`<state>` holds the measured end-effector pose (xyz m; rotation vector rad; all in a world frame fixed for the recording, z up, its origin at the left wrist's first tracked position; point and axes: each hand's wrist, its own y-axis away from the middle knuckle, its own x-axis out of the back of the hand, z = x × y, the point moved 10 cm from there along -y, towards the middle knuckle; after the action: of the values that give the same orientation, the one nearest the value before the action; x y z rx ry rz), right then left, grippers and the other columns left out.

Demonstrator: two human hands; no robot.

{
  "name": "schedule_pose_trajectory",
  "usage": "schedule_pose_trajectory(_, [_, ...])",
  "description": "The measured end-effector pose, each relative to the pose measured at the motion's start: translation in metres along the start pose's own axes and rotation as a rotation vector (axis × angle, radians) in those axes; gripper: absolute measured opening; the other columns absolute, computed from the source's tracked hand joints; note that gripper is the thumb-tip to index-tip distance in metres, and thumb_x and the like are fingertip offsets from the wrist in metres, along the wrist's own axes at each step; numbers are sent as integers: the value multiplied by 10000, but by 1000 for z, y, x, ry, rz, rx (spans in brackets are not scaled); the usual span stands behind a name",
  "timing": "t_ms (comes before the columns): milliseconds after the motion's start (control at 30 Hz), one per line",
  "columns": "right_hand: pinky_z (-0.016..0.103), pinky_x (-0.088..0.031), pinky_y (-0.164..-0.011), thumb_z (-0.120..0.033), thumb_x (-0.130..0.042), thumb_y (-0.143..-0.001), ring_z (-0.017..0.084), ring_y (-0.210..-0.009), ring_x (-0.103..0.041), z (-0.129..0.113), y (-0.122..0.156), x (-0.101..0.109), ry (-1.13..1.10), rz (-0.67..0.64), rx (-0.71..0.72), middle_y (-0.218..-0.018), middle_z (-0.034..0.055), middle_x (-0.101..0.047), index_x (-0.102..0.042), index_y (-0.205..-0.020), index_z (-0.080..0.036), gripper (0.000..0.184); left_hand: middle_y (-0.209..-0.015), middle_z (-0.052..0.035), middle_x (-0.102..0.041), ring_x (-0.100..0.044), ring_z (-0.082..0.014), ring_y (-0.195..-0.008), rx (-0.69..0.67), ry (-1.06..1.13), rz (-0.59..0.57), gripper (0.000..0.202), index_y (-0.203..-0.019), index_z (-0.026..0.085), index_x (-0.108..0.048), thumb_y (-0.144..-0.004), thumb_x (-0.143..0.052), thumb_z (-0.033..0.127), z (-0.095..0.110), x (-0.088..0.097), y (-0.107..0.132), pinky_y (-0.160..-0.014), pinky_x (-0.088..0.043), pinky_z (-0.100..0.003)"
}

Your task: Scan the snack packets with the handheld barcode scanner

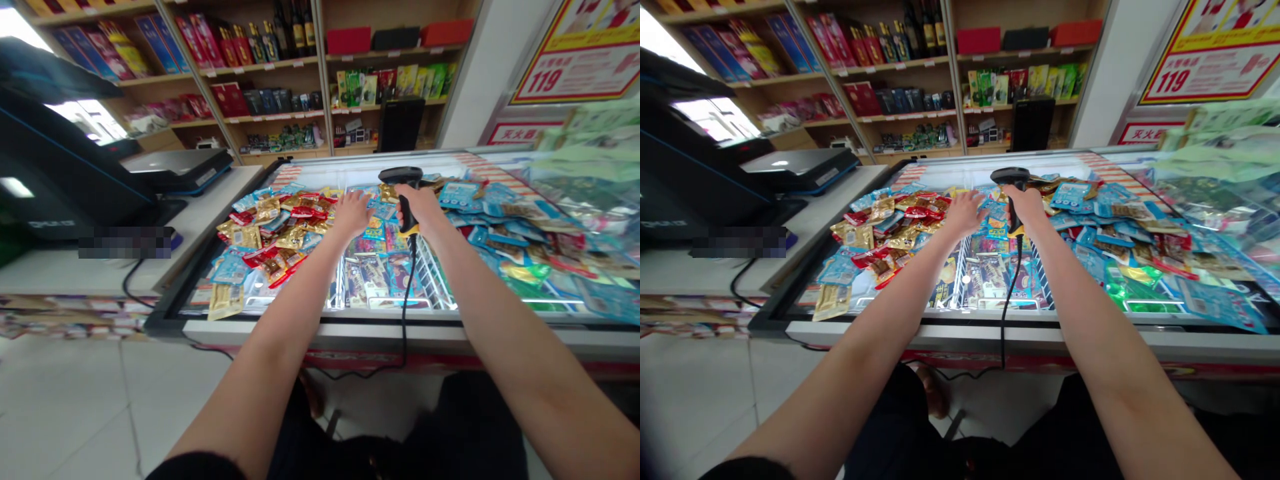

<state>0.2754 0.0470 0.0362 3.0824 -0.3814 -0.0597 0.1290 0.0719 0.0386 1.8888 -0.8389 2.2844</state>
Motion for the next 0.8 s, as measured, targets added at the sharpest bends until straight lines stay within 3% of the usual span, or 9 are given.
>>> schedule_pose_trajectory(67, [265,-391,-324,-289,-601,-847,136,-353,-470,-1,0,0,10,5,7,-479,7,-533,-531,-646,-190,235,-1546,-90,-413,-374,-279,-1409,-121,-3,-97,533,-1469,247,-418,-978,-376,450,25,-20,4,-1166,-278,-451])
schedule_pose_trajectory(167, [267,-394,-326,-289,-602,-841,137,-352,-472,-3,1,0,19,1,22,-486,6,-538,-536,-646,-188,229,-1548,-71,-414,-385,-278,-1410,-147,3,-176,542,-1479,281,-402,-993,-307,502,32,-34,7,-1170,-279,-472])
schedule_pose_trajectory(300, [268,-389,-326,-300,-609,-833,143,-358,-477,-5,2,0,34,5,46,-482,8,-537,-528,-646,-194,229,-1390,-99,-563,-507,-268,-1303,-71,17,-167,513,-1323,239,-573,-999,-276,502,16,-22,3,-1106,-368,-427])
schedule_pose_trajectory(433, [261,-392,-332,-293,-605,-835,133,-362,-469,-6,6,-4,40,-23,54,-486,6,-538,-522,-648,-198,225,-1231,-157,-641,-597,-285,-1176,133,24,-99,419,-1208,179,-614,-963,-416,455,-11,-8,1,-999,-438,-395])
schedule_pose_trajectory(633, [260,-394,-331,-282,-607,-843,131,-362,-463,-4,7,-6,48,-25,27,-481,1,-535,-512,-661,-204,220,-1247,-237,-615,-538,-382,-1231,358,12,-70,618,-1252,142,-537,-825,-598,584,-37,-10,9,-1037,-375,-474])
schedule_pose_trajectory(800, [252,-388,-329,-284,-619,-844,131,-360,-472,-2,6,-7,54,-26,11,-477,0,-528,-507,-674,-203,219,-1354,-199,-527,-500,-376,-1265,346,95,-11,707,-1333,217,-472,-723,-763,423,-38,0,6,-1015,-402,-450])
